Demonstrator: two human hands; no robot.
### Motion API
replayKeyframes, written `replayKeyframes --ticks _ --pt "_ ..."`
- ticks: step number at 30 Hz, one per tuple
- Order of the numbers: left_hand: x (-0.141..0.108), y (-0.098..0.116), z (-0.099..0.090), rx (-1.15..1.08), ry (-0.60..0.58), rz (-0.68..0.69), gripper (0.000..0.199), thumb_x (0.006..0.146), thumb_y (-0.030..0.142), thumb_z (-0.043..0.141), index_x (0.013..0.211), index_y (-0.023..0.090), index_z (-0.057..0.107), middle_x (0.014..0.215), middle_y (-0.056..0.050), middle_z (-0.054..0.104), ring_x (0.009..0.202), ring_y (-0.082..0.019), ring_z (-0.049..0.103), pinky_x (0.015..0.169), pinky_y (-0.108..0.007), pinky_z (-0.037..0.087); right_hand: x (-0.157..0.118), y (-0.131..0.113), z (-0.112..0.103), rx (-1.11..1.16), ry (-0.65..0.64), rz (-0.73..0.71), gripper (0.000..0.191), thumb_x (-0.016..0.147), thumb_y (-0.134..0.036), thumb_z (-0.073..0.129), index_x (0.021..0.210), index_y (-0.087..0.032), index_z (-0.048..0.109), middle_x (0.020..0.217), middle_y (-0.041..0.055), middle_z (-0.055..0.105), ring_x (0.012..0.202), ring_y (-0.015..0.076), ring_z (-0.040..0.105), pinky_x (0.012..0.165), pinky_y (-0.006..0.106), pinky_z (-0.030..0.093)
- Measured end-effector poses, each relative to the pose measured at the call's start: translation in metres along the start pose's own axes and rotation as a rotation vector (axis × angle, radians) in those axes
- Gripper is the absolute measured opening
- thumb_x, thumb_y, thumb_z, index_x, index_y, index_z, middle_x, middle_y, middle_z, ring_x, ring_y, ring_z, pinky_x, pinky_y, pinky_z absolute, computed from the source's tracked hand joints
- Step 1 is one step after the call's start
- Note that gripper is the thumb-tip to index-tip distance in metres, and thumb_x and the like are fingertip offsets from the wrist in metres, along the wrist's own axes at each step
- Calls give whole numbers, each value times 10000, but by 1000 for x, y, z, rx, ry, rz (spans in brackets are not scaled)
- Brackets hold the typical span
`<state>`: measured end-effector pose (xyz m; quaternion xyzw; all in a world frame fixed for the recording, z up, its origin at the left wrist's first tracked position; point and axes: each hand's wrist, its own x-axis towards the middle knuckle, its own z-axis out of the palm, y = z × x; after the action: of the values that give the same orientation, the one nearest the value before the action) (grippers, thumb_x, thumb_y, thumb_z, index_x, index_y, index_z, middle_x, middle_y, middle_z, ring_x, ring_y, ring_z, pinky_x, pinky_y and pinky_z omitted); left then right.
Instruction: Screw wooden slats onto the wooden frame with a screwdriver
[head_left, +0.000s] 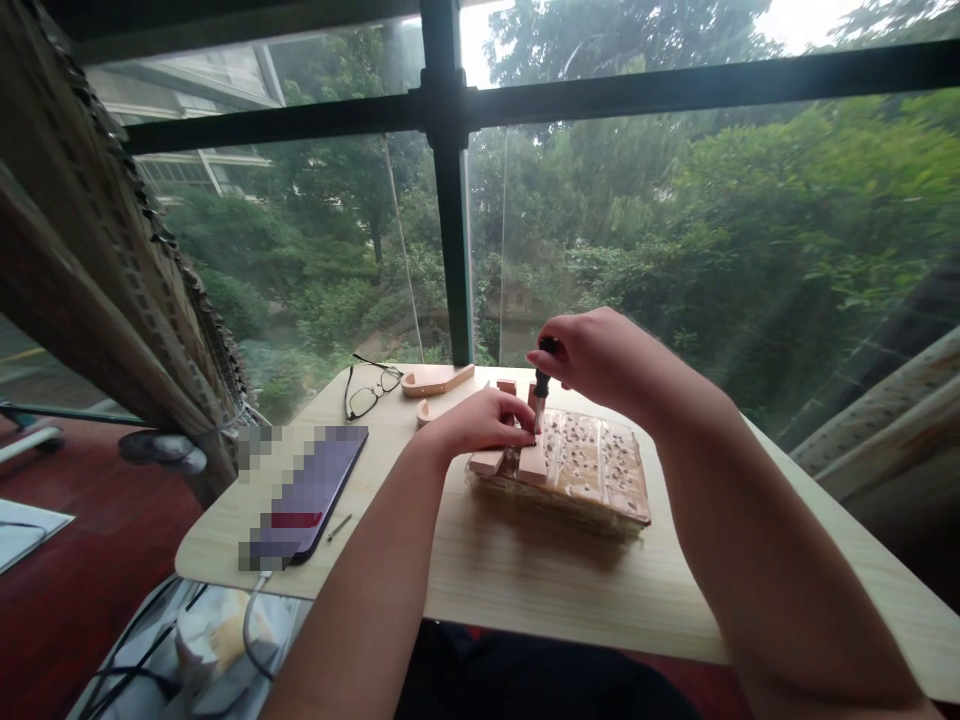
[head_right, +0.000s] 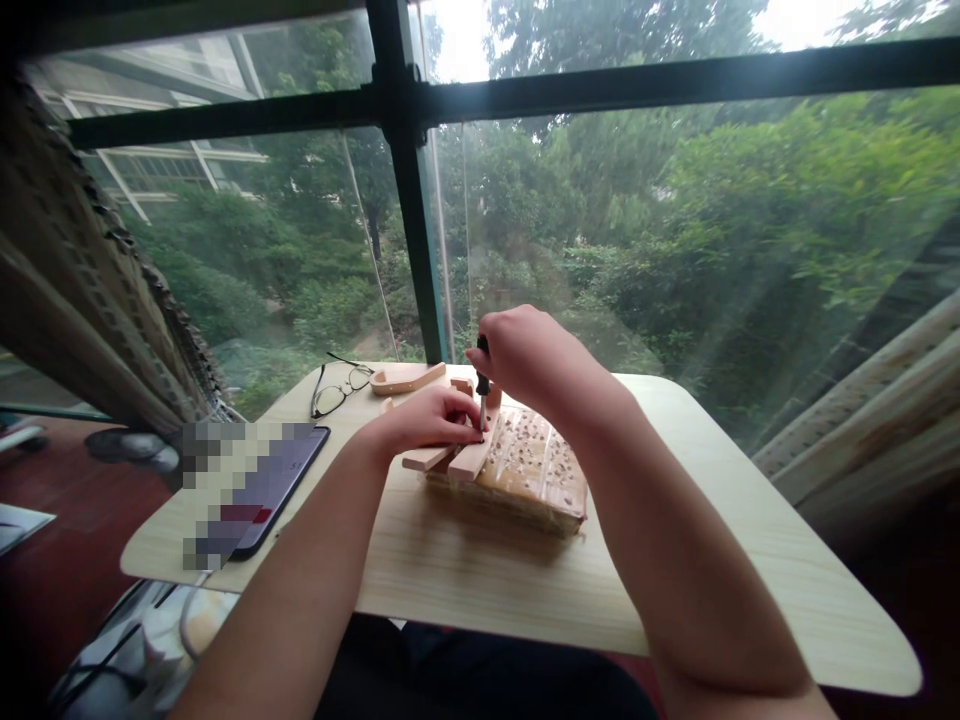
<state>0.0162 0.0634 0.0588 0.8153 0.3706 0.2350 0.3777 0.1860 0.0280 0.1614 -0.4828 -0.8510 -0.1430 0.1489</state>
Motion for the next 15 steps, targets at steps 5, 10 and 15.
replayKeyframes --ticks 5,10,15 --pt "0 -1 -2 -3 -21 22 243 710 325 716 841 124 757 710 -28 661 649 -122 545 580 -217 407 -5 -7 -3 -8 -51 10 241 894 -306 492 898 -159 683 713 66 658 563 136 509 533 270 260" --pt "0 -1 1 8 7 38 201 727 300 709 834 140 765 789 -55 714 751 -159 620 670 -234 467 -4 -4 2 17 -50 -4 289 933 -301 430 975 -163 680 922 116 696 753 192 608 605 280 314" --pt "-3 4 1 88 -13 54 154 766 258 679 833 160 777 828 -69 726 785 -174 640 736 -260 498 -15 -9 -9 -11 -85 29 248 891 -207 506 1066 -102 646 838 139 705 703 206 607 571 288 295"
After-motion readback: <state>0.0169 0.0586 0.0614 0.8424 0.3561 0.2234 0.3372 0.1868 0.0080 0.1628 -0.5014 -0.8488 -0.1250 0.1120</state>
